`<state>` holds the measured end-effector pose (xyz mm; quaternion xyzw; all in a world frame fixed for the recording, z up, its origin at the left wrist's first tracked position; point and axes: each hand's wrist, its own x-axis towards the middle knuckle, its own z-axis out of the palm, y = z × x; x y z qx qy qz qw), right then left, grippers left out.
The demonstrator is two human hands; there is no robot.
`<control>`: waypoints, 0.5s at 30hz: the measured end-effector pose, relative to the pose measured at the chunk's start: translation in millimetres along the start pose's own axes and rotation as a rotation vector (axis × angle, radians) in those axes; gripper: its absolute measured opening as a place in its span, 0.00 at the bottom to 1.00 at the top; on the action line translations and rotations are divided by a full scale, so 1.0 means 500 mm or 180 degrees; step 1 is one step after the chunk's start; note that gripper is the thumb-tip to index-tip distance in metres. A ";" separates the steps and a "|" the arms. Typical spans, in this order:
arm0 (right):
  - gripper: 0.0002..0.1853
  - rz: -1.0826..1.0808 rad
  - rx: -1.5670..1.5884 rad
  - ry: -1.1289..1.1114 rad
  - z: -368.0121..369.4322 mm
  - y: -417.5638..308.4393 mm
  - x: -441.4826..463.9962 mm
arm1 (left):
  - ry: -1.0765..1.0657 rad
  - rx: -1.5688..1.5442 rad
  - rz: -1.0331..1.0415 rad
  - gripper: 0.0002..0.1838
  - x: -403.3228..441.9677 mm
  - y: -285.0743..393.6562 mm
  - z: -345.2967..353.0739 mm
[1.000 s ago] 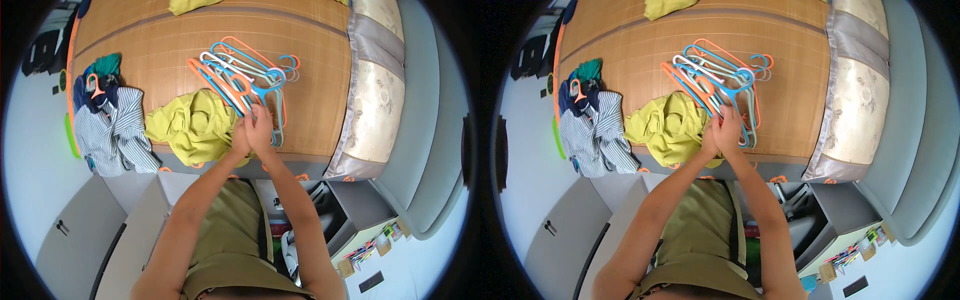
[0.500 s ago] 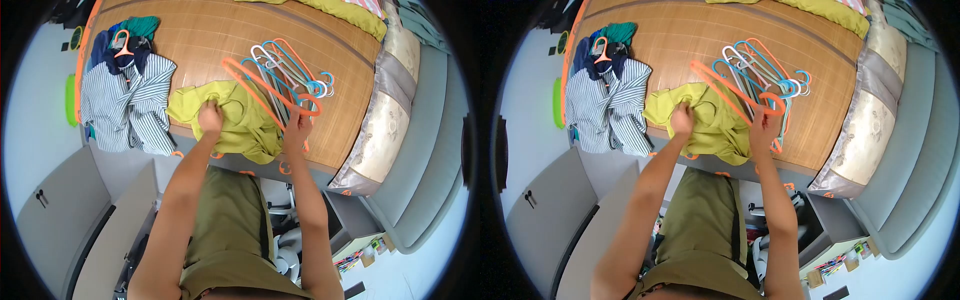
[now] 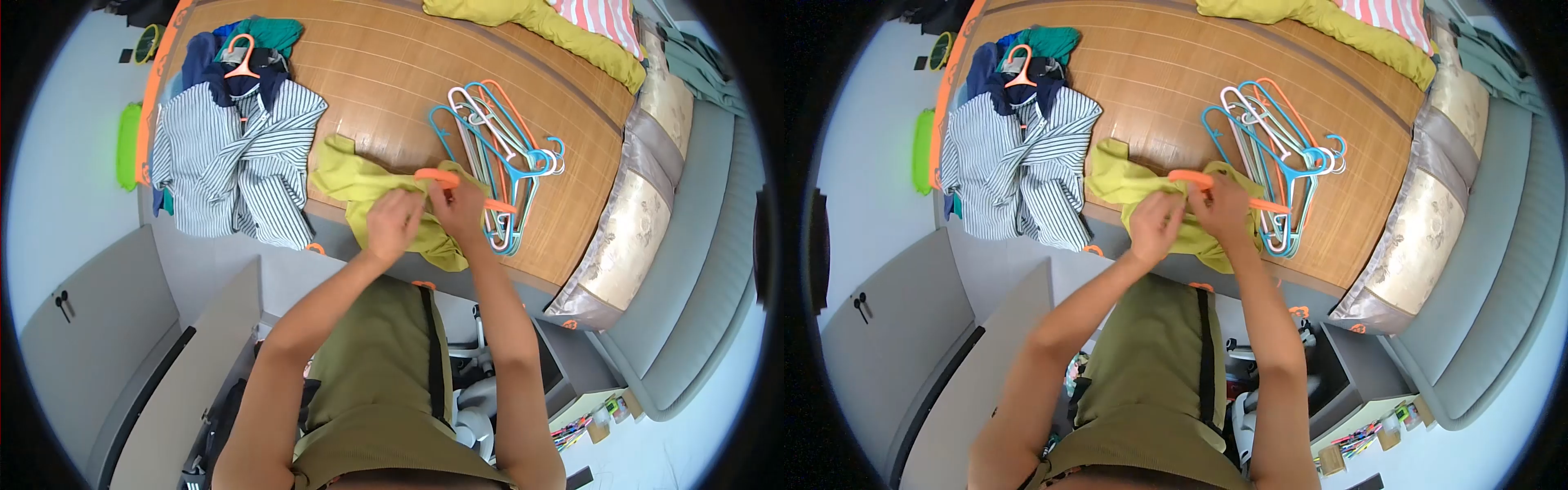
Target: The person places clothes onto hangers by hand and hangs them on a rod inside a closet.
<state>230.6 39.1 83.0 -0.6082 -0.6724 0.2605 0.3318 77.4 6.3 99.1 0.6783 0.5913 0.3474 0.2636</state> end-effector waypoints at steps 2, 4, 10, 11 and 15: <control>0.13 0.0172 0.0495 -0.0232 0.036 -0.016 -0.001 | 0.0160 0.0306 0.0409 0.09 0.013 0.022 -0.032; 0.13 0.0497 0.0641 -0.0365 0.042 -0.029 -0.005 | 0.0505 0.0720 0.0717 0.11 0.026 0.013 -0.068; 0.11 0.0184 0.0874 -0.0454 0.082 -0.067 -0.021 | -0.0907 0.0852 0.0327 0.11 0.007 -0.059 -0.066; 0.10 0.0189 0.0837 -0.0505 0.086 -0.072 -0.021 | -0.0782 0.0758 0.0236 0.11 0.004 -0.063 -0.063; 0.08 -0.0571 0.0225 0.0480 0.077 -0.099 -0.017 | -0.0285 0.0484 -0.0337 0.15 0.014 -0.067 -0.066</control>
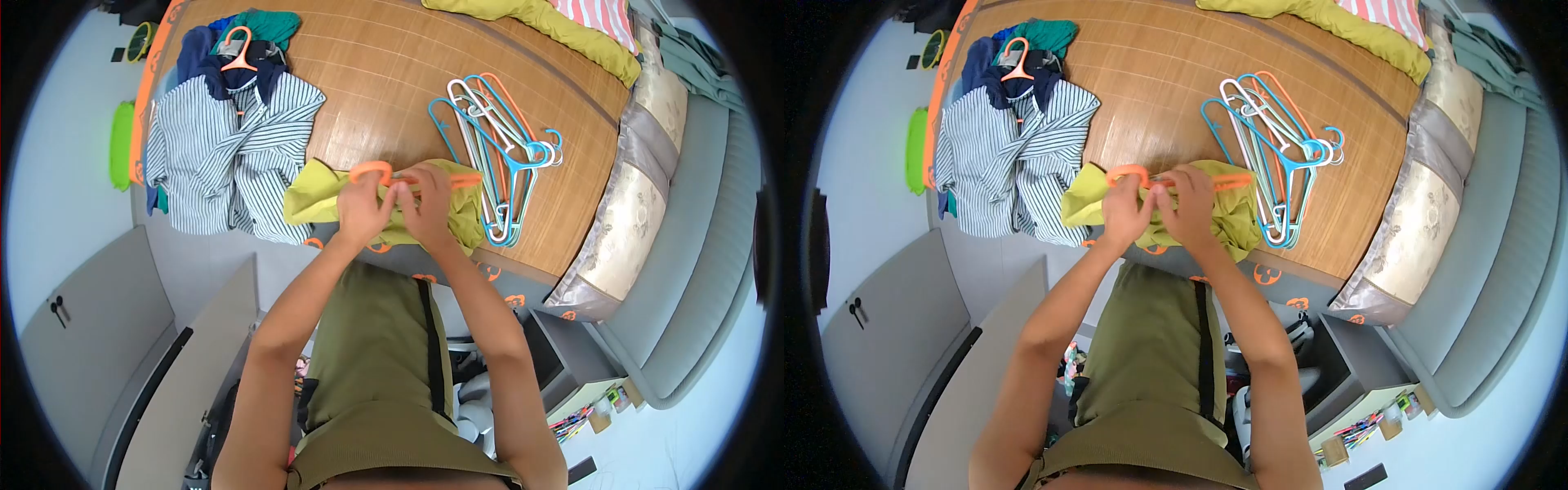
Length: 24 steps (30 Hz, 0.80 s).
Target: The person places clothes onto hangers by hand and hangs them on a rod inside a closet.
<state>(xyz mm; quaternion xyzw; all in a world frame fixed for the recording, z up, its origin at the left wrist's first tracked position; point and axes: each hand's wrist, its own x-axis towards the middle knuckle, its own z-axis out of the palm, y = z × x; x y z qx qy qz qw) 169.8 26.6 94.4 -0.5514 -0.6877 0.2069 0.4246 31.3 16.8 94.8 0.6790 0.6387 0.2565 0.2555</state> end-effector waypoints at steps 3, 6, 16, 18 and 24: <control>0.08 0.0783 0.0028 0.0224 0.003 0.030 -0.057 | 0.0205 -0.0090 -0.0638 0.21 -0.001 -0.026 0.016; 0.12 0.1281 -0.0469 0.0444 0.005 0.078 -0.101 | 0.0231 -0.0223 -0.1018 0.22 0.002 -0.031 0.013; 0.08 0.2297 -0.0883 -0.0140 0.010 0.170 -0.115 | 0.0510 -0.0599 -0.0848 0.20 -0.016 -0.070 0.013; 0.07 0.2682 0.0129 0.0726 -0.010 0.185 -0.099 | 0.0450 -0.0572 -0.0835 0.19 -0.023 -0.083 -0.006; 0.06 0.2950 0.0854 0.1005 -0.057 0.174 -0.078 | 0.0448 -0.0068 -0.0231 0.16 -0.011 -0.082 -0.048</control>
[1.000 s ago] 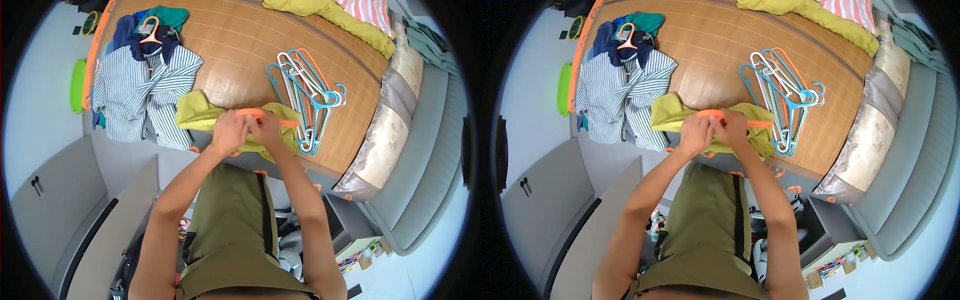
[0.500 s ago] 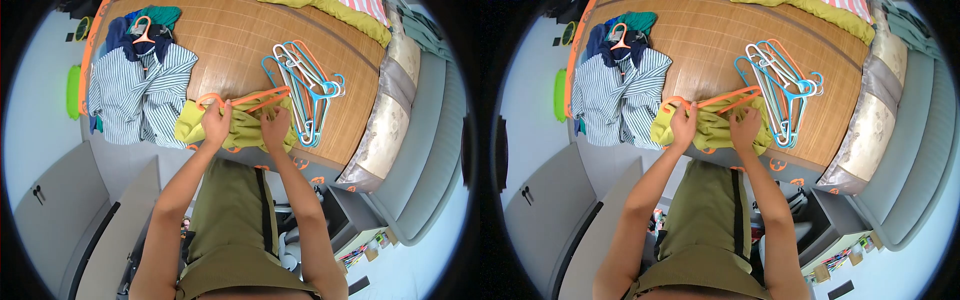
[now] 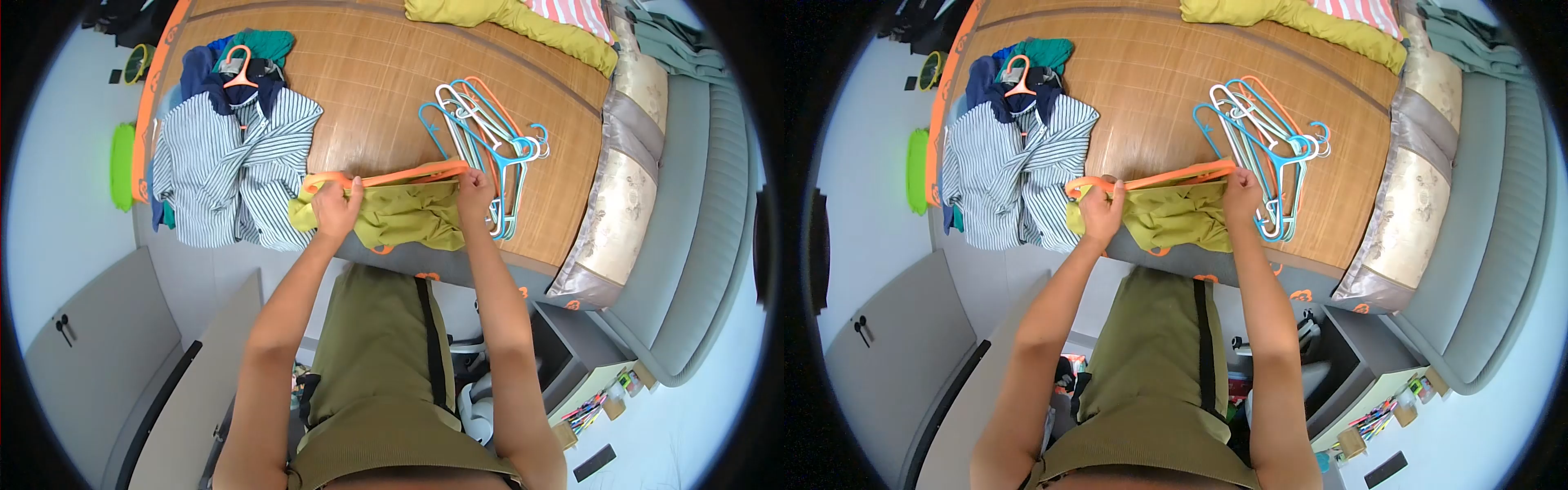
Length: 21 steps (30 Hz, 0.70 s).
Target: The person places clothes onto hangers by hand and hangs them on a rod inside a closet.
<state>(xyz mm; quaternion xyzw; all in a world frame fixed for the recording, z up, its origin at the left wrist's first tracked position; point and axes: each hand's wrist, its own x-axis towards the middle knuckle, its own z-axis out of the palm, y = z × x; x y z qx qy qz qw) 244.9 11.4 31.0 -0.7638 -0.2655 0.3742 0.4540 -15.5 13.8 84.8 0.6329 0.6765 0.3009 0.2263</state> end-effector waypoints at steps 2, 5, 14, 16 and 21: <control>0.06 0.0037 0.0098 0.0081 -0.011 -0.007 -0.004 | -0.0086 0.0152 0.0219 0.16 0.010 0.015 -0.008; 0.06 0.0100 0.0246 0.0173 -0.027 -0.029 -0.011 | -0.0006 0.0148 0.0423 0.16 0.021 0.032 -0.021; 0.03 -0.1969 -0.1120 -0.0115 -0.041 -0.218 -0.055 | 0.0474 0.0162 0.0585 0.16 0.029 0.083 -0.070; 0.03 -0.2443 -0.1278 -0.0368 -0.028 -0.250 -0.066 | 0.0489 0.0141 0.0536 0.16 0.033 0.102 -0.076; 0.05 -0.2956 -0.1422 -0.1327 0.012 -0.292 -0.194 | 0.0117 0.0164 0.0759 0.15 0.019 0.172 -0.092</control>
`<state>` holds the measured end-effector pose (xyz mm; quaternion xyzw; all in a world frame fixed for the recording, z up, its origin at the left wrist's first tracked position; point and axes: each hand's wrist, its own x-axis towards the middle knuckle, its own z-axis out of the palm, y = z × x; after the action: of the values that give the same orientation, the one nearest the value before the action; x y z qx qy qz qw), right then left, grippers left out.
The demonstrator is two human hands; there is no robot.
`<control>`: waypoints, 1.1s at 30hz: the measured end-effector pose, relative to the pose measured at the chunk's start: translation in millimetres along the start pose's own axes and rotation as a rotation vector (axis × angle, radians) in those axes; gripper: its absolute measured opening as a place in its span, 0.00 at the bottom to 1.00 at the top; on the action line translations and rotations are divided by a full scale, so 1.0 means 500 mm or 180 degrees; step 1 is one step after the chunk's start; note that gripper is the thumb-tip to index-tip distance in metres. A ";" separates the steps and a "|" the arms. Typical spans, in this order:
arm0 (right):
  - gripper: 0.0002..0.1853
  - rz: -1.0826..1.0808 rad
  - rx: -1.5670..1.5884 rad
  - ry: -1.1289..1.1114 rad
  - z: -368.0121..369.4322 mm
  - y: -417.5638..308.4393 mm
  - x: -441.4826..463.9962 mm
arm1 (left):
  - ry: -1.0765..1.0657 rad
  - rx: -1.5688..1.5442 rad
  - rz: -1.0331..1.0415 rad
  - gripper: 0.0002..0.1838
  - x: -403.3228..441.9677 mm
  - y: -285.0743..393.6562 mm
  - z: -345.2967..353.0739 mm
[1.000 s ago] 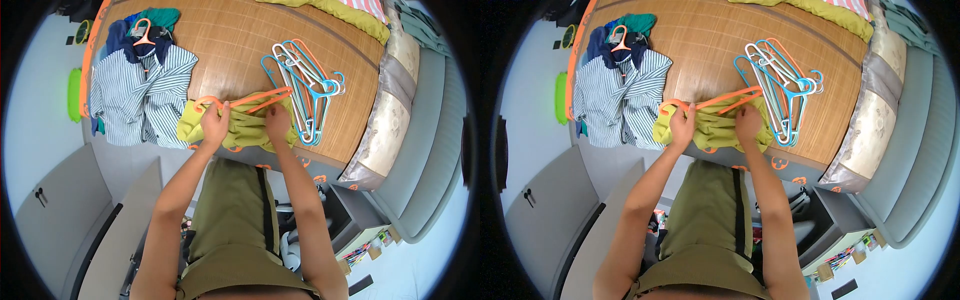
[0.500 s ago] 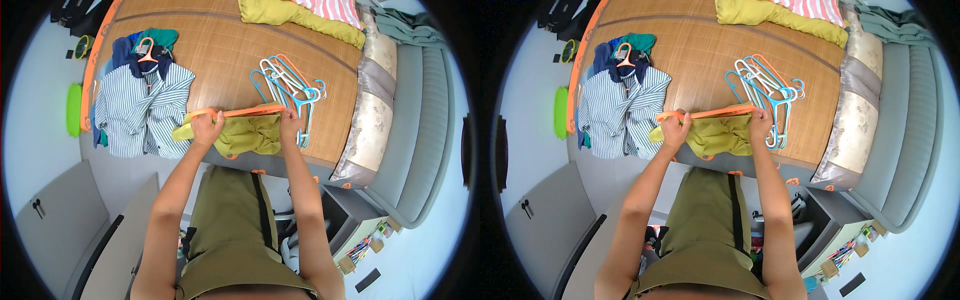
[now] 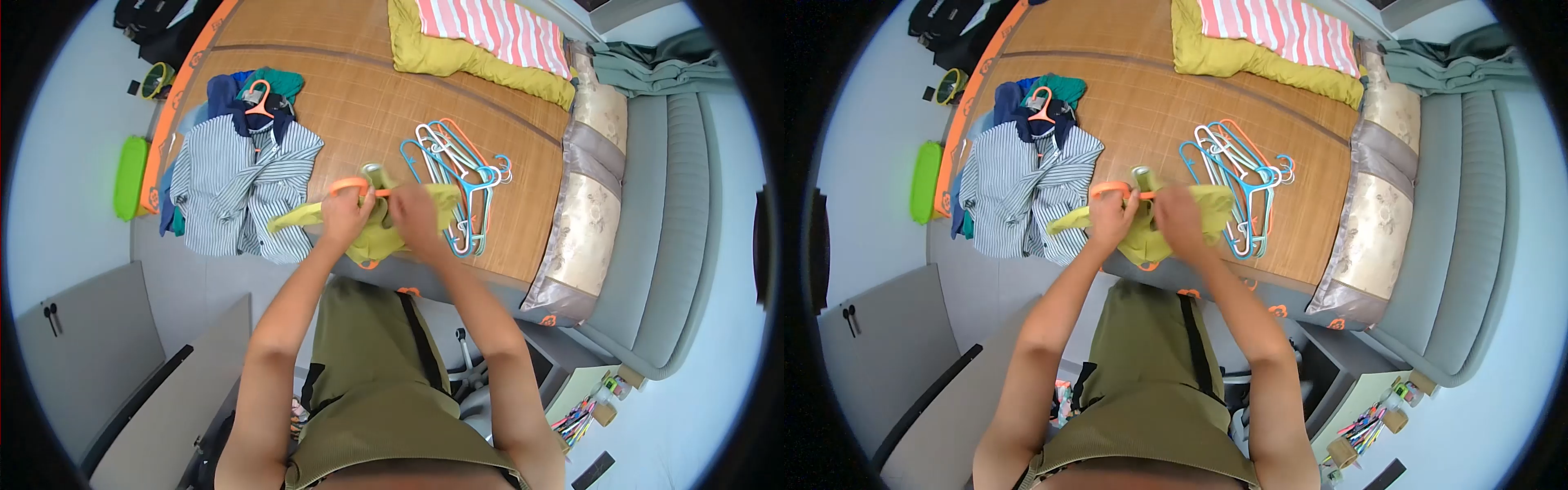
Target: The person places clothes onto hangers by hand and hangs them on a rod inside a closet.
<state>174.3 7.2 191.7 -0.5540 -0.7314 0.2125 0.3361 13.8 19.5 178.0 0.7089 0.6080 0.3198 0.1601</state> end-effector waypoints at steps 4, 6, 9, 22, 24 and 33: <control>0.08 -0.0817 -0.0502 0.0372 -0.064 -0.085 0.023 | 0.0014 -0.0063 0.0052 0.15 -0.001 0.035 -0.030; 0.11 -0.0979 -0.0385 0.0317 -0.080 -0.073 0.026 | 0.0179 -0.0118 0.0208 0.15 0.004 0.056 -0.049; 0.14 -0.0899 -0.0434 -0.0101 -0.120 -0.076 0.023 | 0.0159 -0.0224 0.0392 0.15 0.013 0.101 -0.087; 0.10 -0.0897 -0.0676 -0.0136 -0.214 -0.034 0.009 | 0.0370 0.0209 0.0534 0.21 -0.027 0.086 -0.204; 0.09 -0.0989 -0.0383 -0.0156 -0.216 -0.037 0.009 | 0.0479 0.0261 0.0380 0.22 -0.036 0.084 -0.209; 0.11 -0.1088 0.0138 -0.0253 -0.179 -0.111 0.016 | 0.0320 0.0334 0.0255 0.22 -0.073 0.065 -0.236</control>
<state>201.2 -7.1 292.8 -0.4054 -0.8229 0.1897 0.3500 -39.9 -41.9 276.4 0.7230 0.6023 0.3289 0.0791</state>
